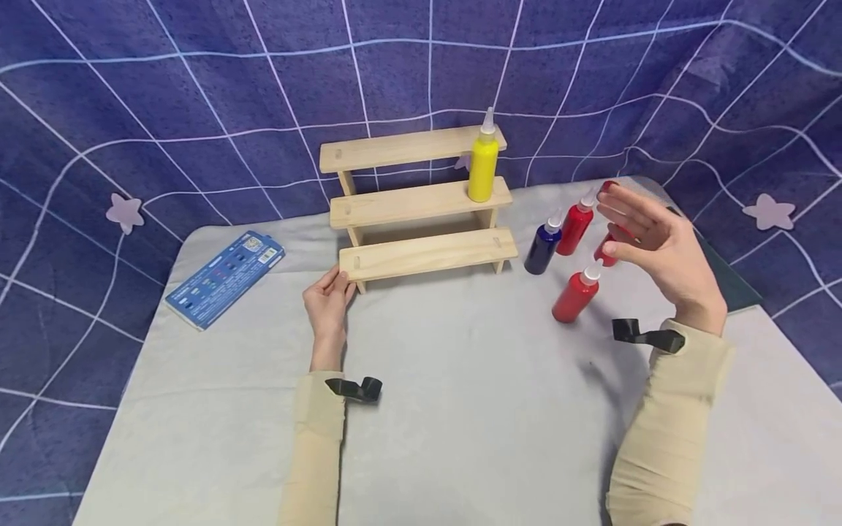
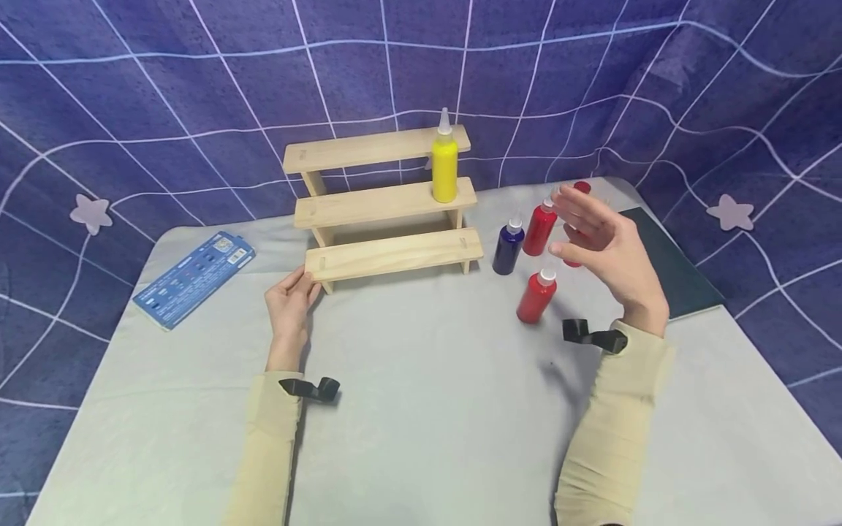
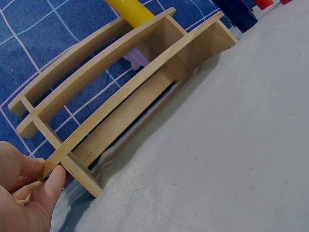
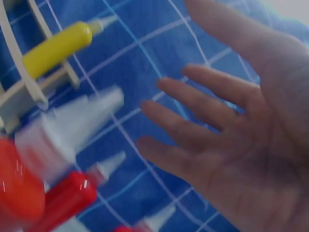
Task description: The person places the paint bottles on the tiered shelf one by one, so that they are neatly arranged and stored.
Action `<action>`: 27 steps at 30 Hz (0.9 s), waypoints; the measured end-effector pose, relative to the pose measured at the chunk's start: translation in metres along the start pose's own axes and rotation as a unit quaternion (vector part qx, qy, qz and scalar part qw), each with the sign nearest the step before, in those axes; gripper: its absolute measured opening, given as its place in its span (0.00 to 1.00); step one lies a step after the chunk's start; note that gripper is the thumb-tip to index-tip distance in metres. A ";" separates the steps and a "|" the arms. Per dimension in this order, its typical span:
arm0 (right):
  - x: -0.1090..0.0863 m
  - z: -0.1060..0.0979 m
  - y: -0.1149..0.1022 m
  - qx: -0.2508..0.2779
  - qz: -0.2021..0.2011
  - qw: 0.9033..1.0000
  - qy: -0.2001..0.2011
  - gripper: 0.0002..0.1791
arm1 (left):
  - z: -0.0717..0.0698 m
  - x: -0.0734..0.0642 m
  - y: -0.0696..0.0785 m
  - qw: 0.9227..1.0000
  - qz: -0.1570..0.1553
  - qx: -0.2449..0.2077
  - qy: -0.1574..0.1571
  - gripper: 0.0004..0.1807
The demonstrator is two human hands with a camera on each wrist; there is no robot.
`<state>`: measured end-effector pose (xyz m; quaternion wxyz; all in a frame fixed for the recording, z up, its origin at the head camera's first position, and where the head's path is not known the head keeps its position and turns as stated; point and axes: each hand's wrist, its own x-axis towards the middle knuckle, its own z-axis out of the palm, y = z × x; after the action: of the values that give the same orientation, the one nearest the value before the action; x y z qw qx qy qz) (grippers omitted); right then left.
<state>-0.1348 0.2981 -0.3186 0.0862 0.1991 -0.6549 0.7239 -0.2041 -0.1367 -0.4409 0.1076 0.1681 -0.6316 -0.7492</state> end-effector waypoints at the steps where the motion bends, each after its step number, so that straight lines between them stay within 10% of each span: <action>1: -0.001 -0.004 0.003 -0.001 0.011 1.000 -0.015 0.39 | 0.000 0.000 0.000 1.000 0.000 0.000 0.001 0.20; 15: -0.015 -0.049 0.061 -0.105 0.195 0.958 -0.184 0.38 | 0.002 -0.001 0.001 1.000 -0.005 0.002 0.009 0.20; 27: -0.019 -0.053 0.100 -0.053 0.252 0.938 -0.234 0.28 | 0.001 0.001 0.002 1.000 -0.011 0.006 0.005 0.20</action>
<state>-0.1652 0.3400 -0.4207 -0.2440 0.1868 -0.7225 0.6194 -0.2054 -0.1362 -0.4390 0.1020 0.1792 -0.6336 -0.7457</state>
